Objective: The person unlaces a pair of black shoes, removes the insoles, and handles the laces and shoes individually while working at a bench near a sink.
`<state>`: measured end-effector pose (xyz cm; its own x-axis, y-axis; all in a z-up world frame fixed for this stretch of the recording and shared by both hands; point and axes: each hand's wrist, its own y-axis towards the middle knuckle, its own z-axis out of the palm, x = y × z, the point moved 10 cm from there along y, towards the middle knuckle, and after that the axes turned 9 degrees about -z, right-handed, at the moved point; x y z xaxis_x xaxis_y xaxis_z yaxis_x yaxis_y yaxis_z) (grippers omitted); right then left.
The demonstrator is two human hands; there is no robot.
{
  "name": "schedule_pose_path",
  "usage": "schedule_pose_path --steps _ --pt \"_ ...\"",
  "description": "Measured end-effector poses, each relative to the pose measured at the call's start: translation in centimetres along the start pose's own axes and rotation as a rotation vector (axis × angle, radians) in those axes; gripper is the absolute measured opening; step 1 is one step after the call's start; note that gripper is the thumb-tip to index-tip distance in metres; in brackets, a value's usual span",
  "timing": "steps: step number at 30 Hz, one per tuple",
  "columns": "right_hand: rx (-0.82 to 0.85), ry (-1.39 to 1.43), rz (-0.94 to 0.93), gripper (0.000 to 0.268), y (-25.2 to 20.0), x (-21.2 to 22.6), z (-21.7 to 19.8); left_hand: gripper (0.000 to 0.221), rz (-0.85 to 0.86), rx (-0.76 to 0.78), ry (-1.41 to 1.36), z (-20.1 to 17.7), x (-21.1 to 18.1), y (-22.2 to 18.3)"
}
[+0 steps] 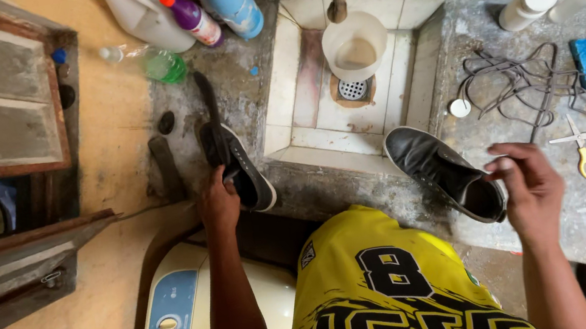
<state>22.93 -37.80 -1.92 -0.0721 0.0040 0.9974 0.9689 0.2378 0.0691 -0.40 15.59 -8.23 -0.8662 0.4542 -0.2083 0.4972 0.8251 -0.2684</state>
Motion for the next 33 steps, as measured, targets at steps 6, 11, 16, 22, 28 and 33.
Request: schedule_pose_path --steps 6,11,16,22,28,33 --pt "0.239 0.020 0.028 0.018 -0.2 -0.7 7.0 0.026 -0.014 -0.061 0.161 -2.5 0.3 -2.4" --pt "0.493 0.031 0.251 0.032 -0.5 -4.8 14.6 0.023 0.117 -0.113 0.130 -6.1 -4.8 -6.4" --pt "0.778 0.191 0.592 0.076 -2.9 -9.4 24.7 0.024 0.276 -0.066 -0.021 -8.7 -11.6 -9.4" --pt "0.671 0.993 1.099 0.077 -8.5 -8.3 28.4 0.024 0.430 0.101 -0.029 -10.1 -18.9 -11.6" --pt "0.884 1.323 1.033 0.068 -8.0 -5.0 28.0 0.021 0.499 -0.018 -0.186 -14.2 -20.7 -11.0" --pt "0.681 1.172 1.075 0.071 -8.4 -5.5 27.9 0.023 0.629 -0.413 -0.260 -18.0 -22.4 -13.8"
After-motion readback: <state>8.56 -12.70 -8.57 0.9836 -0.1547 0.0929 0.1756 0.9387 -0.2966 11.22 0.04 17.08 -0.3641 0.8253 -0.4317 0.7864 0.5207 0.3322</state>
